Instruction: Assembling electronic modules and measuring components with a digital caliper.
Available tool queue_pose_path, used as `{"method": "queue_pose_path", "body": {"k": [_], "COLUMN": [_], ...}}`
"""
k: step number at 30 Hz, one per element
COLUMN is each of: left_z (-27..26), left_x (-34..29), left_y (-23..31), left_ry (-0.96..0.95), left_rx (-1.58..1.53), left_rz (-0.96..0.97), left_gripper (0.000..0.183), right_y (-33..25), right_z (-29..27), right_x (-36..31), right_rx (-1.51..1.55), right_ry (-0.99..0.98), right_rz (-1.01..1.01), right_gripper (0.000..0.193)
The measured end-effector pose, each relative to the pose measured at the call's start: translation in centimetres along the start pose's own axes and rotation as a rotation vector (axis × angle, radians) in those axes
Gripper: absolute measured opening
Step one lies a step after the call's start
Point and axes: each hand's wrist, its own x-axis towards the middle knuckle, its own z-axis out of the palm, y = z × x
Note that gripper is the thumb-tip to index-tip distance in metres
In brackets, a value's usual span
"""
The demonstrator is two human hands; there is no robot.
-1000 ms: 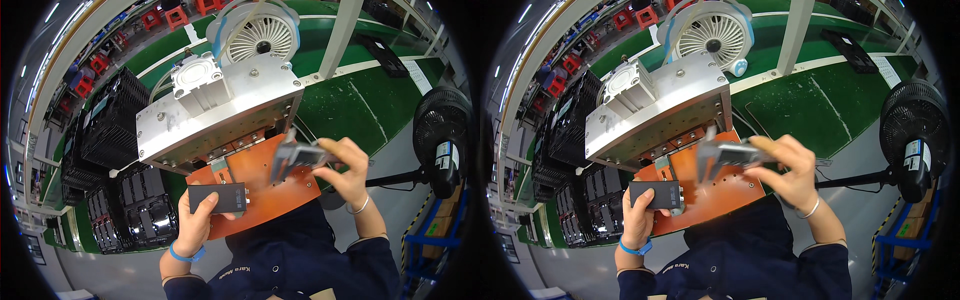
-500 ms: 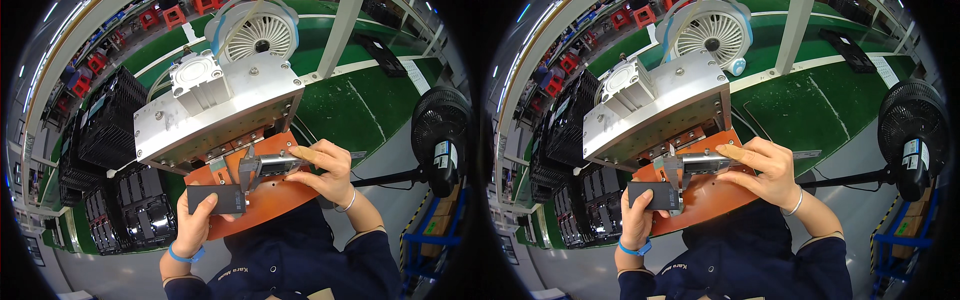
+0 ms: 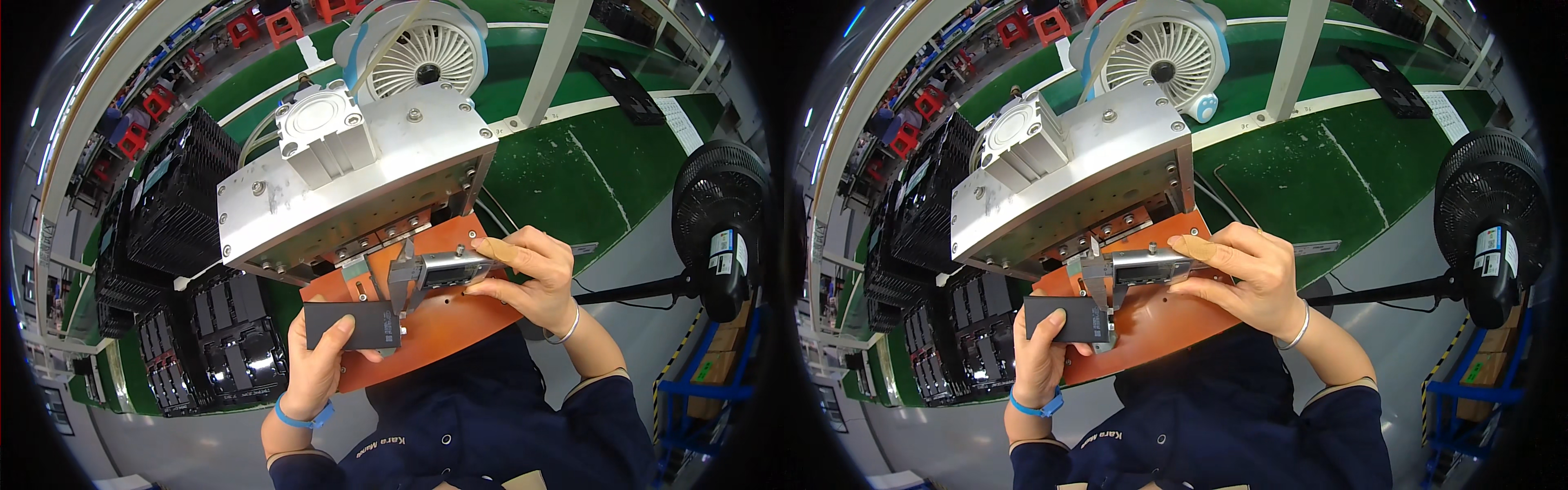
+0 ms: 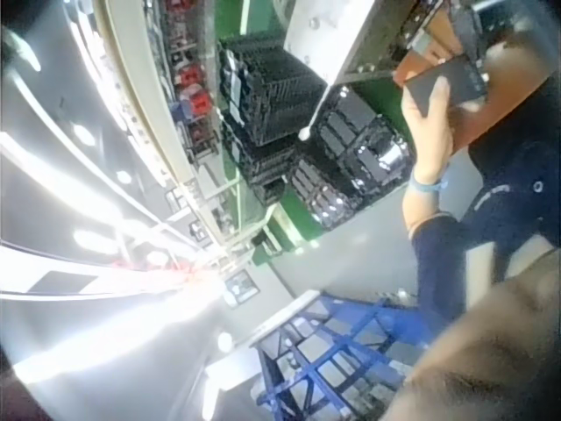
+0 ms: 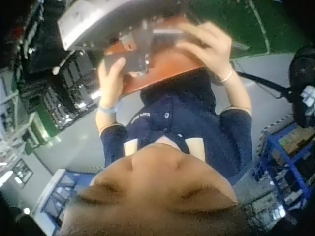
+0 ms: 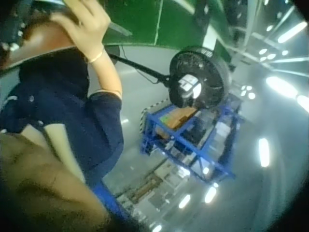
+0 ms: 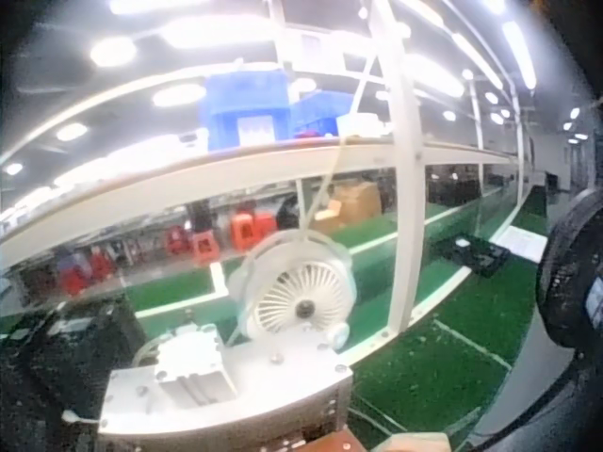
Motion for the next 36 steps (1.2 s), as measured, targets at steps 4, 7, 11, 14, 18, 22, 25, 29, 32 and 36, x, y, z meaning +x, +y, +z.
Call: {"method": "queue_pose_path", "body": {"k": [4,7,11,14,18,22,25,29,32,36], "left_z": [0.0,-0.1,-0.2,-0.3,-0.2,0.0,-0.1,-1.0,-4.3,-13.1], "left_x": [0.1,0.0,-0.1,-0.1,0.0,0.3,0.3,-1.0,-2.8,-7.0], "left_y": [-0.1,-0.2,-0.2,-0.2,-0.3,-0.1,-0.2,0.7,2.3,3.1], "left_ry": [0.009,0.019,0.013,0.008,0.024,0.021,0.023,0.104,0.180,0.682], "left_rx": [-0.029,-0.032,-0.043,-0.050,-0.042,-0.037,-0.039,-0.081,0.130,0.945], "left_rz": [-0.002,0.001,-0.002,-0.003,0.000,-0.001,-0.004,-0.054,0.148,0.609], "left_gripper": [0.012,0.010,0.008,0.007,0.008,0.009,0.010,0.014,0.012,0.026], "right_y": [-0.3,-0.6,-0.7,-0.6,-0.5,-0.3,-0.4,-1.4,-0.1,5.2], "right_z": [-0.2,-0.3,-0.1,0.1,0.2,0.1,0.2,-0.2,-2.1,-5.5], "right_x": [-0.1,-0.3,-0.4,-0.5,-0.4,-0.4,-0.2,0.6,-0.6,-3.6], "right_rx": [0.024,0.032,0.045,0.063,0.065,0.025,0.028,0.059,0.015,-0.028], "right_ry": [0.013,-0.006,-0.003,0.005,0.015,0.012,0.009,-0.066,0.007,0.110], "right_rz": [-0.002,-0.004,-0.027,-0.024,-0.022,-0.034,-0.036,0.068,0.225,0.470], "right_gripper": [0.050,0.051,0.051,0.050,0.050,0.049,0.049,0.050,0.055,0.051]}}
